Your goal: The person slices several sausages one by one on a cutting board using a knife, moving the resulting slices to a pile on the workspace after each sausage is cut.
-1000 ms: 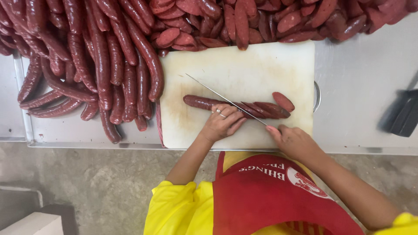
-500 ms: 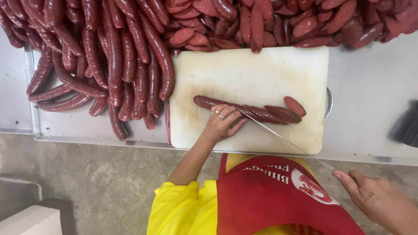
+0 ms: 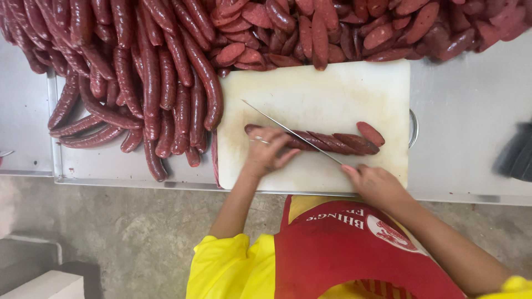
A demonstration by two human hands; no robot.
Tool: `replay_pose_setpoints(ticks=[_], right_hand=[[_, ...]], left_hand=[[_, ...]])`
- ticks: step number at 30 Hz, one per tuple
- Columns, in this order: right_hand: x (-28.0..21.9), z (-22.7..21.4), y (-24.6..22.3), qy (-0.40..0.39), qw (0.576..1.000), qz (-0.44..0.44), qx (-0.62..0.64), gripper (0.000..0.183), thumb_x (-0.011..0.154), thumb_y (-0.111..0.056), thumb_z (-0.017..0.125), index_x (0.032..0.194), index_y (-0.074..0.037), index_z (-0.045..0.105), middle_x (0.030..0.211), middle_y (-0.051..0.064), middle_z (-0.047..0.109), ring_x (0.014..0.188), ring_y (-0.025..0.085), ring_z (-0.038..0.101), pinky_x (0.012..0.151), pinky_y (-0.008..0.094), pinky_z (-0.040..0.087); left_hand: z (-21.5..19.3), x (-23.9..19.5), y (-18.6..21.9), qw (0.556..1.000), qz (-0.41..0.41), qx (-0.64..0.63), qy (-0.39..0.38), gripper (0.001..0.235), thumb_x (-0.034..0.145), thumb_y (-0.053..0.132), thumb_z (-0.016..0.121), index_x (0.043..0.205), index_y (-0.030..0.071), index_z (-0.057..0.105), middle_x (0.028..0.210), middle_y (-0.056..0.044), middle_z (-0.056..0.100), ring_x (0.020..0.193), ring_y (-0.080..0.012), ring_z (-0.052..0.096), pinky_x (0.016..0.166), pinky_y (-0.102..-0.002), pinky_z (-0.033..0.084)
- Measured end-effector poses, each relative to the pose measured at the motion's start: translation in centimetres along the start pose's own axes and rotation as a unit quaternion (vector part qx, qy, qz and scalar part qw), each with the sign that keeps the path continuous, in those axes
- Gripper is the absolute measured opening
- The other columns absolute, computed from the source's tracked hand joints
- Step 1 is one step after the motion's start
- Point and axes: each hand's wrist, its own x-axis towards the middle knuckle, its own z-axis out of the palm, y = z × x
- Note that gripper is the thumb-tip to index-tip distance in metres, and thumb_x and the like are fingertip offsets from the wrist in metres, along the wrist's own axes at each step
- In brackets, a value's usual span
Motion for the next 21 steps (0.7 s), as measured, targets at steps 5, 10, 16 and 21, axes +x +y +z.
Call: replay_pose_setpoints(ticks=[5, 10, 16, 21], right_hand=[[-4.4, -2.0, 3.5, -0.107, 0.969, 0.204, 0.094, 0.065, 0.101, -0.06, 0.034, 0.125, -0.013, 0.073, 0.105, 0.022, 0.078, 0.104, 0.04, 0.072, 0.096, 0.05, 0.055], [-6.5, -3.9, 4.1, -0.154, 0.937, 0.307, 0.071, 0.07, 0.102, -0.065, 0.033, 0.13, -0.015, 0.072, 0.105, 0.023, 0.077, 0.11, 0.038, 0.074, 0.099, 0.051, 0.056], [-11.3, -0.8, 9.3, -0.122, 0.949, 0.289, 0.037, 0.062, 0.106, -0.061, 0.036, 0.128, -0.016, 0.073, 0.088, 0.023, 0.081, 0.096, 0.038, 0.076, 0.091, 0.051, 0.059], [-18.1, -0.6, 13.0, -0.122, 0.95, -0.011, -0.287, 0.055, 0.098, -0.03, 0.041, 0.15, -0.02, 0.056, 0.097, 0.005, 0.073, 0.067, 0.019, 0.075, 0.056, 0.035, 0.061]], left_hand=[[-0.8, -0.4, -1.6, 0.985, -0.114, 0.028, -0.124, 0.071, 0.074, 0.065, 0.081, 0.119, 0.011, 0.066, 0.121, -0.011, 0.059, 0.119, -0.031, 0.052, 0.106, -0.048, 0.032], [2.6, 0.3, 4.3, 0.987, -0.069, 0.016, -0.146, 0.081, 0.076, 0.072, 0.072, 0.122, 0.006, 0.063, 0.123, -0.015, 0.057, 0.121, -0.0317, 0.049, 0.107, -0.05, 0.03], [3.5, 0.5, 7.4, 0.999, -0.032, -0.012, -0.001, 0.041, 0.089, 0.042, 0.081, 0.113, 0.013, 0.065, 0.121, -0.007, 0.059, 0.119, -0.027, 0.053, 0.103, -0.044, 0.034], [3.5, 0.6, 7.9, 0.999, 0.024, -0.045, 0.007, 0.021, 0.088, 0.018, 0.082, 0.105, 0.016, 0.07, 0.105, -0.001, 0.062, 0.103, -0.0221, 0.057, 0.092, -0.039, 0.038]])
